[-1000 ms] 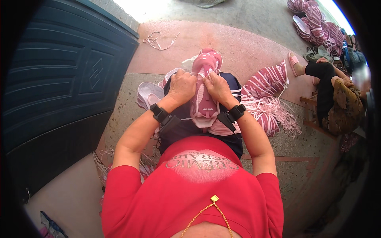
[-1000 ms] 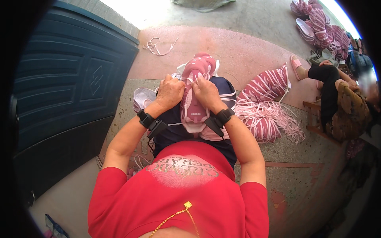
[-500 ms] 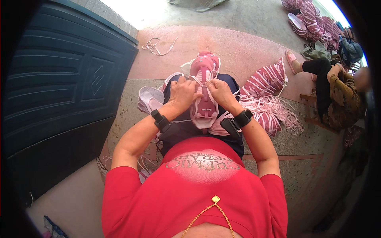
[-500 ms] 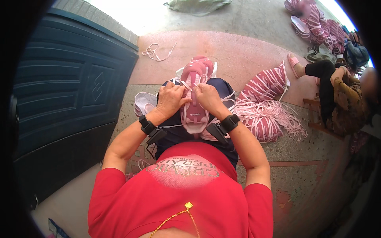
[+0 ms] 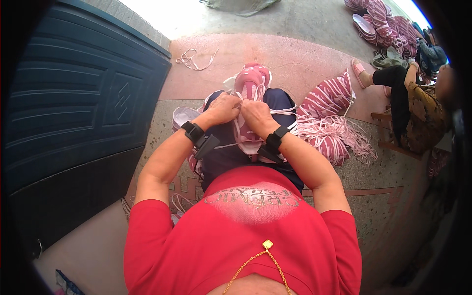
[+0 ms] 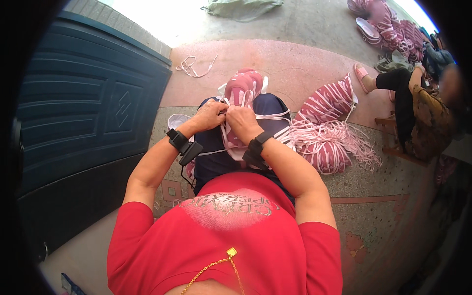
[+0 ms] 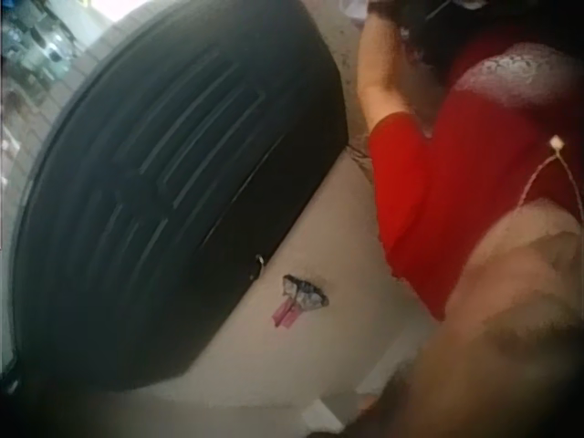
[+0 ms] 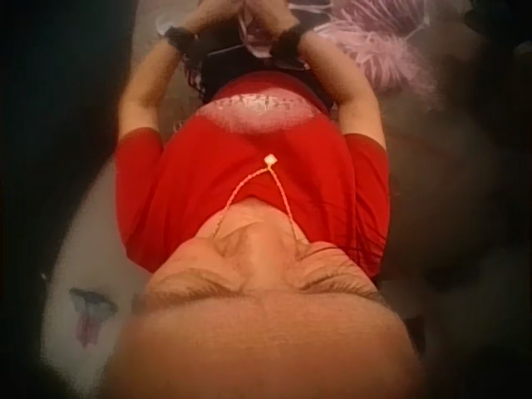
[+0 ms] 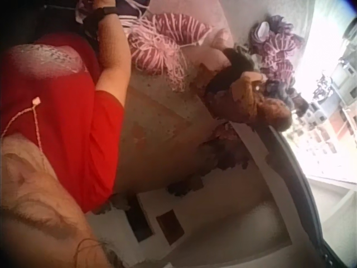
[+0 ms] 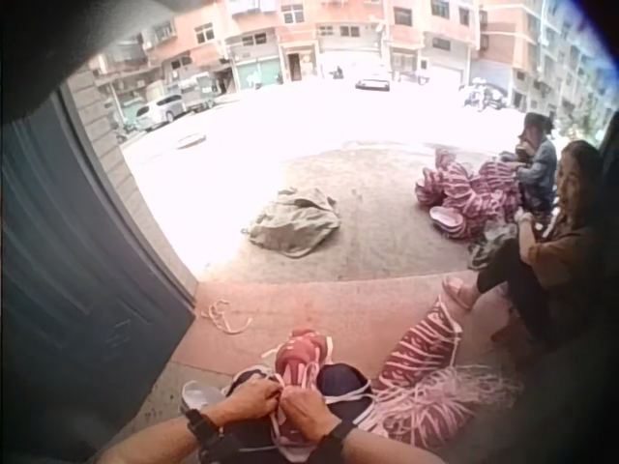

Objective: The person sits on the floor and laces a pink sneaker by hand. They repeatedly thread the pink shoelaces through the eyelets, pull them tight, and adjust the tension. The task involves handling the shoe and laces to secure the footwear.

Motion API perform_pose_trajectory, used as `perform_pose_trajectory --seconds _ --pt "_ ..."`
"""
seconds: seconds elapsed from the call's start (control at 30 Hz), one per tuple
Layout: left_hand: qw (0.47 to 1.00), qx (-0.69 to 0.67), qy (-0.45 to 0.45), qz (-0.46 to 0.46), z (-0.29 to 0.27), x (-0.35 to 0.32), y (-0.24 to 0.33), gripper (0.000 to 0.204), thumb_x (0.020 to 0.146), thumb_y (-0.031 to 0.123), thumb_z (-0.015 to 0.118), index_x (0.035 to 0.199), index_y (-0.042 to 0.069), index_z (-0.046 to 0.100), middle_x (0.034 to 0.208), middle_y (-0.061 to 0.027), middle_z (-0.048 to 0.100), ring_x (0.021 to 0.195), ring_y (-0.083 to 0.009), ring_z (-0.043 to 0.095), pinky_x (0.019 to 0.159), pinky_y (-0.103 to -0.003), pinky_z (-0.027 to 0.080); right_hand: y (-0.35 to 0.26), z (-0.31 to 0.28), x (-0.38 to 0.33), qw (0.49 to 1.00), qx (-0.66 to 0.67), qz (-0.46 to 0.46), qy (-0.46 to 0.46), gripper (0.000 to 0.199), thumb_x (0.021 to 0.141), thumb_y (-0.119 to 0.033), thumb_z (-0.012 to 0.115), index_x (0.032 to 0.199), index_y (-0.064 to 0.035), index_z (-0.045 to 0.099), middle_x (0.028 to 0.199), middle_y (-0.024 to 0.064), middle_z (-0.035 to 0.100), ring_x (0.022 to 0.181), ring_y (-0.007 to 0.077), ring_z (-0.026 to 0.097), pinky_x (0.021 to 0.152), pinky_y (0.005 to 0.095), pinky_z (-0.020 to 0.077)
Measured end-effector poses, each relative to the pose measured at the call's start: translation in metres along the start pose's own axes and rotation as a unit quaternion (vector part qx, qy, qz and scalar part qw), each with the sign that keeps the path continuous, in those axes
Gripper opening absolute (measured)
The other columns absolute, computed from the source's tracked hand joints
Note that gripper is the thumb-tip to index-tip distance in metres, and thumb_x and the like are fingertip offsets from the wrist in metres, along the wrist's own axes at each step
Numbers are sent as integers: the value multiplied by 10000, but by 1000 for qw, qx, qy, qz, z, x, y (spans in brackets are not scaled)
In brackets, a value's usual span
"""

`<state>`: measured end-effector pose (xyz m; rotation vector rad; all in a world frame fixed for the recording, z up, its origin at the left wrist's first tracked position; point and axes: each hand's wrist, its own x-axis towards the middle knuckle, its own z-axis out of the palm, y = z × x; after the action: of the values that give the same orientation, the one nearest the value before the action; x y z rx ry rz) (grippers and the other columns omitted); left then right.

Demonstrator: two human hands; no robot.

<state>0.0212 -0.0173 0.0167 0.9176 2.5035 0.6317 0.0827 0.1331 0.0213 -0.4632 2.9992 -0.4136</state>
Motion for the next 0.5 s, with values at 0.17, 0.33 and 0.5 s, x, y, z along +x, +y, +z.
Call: perform_pose_trajectory --seconds 0.17,0.33,0.5 --pt "999 -16 28 -5 -3 -9 10 219 752 161 581 926 53 658 873 -154 639 872 -341 561 807 -397 441 -9 9 0 999 -45 6 29 115 811 -92 513 814 -49 620 727 107 635 676 219 668 556 311 525" --pt "992 -4 124 35 -8 -29 30 273 771 148 633 1033 72 645 1076 -127 601 1005 -335 511 902 -392 404 10 -8 -17 989 145 23 6 176 819 -128 505 810 16 606 766 204 637 701 308 658 598 390 514" --pt "971 -44 101 212 -23 -37 68 181 798 127 629 966 63 645 962 -119 636 988 -318 536 886 -385 424 22 -72 -81 810 580 72 -46 258 883 -206 521 873 43 584 745 91 600 666 166 568 624 297 450"
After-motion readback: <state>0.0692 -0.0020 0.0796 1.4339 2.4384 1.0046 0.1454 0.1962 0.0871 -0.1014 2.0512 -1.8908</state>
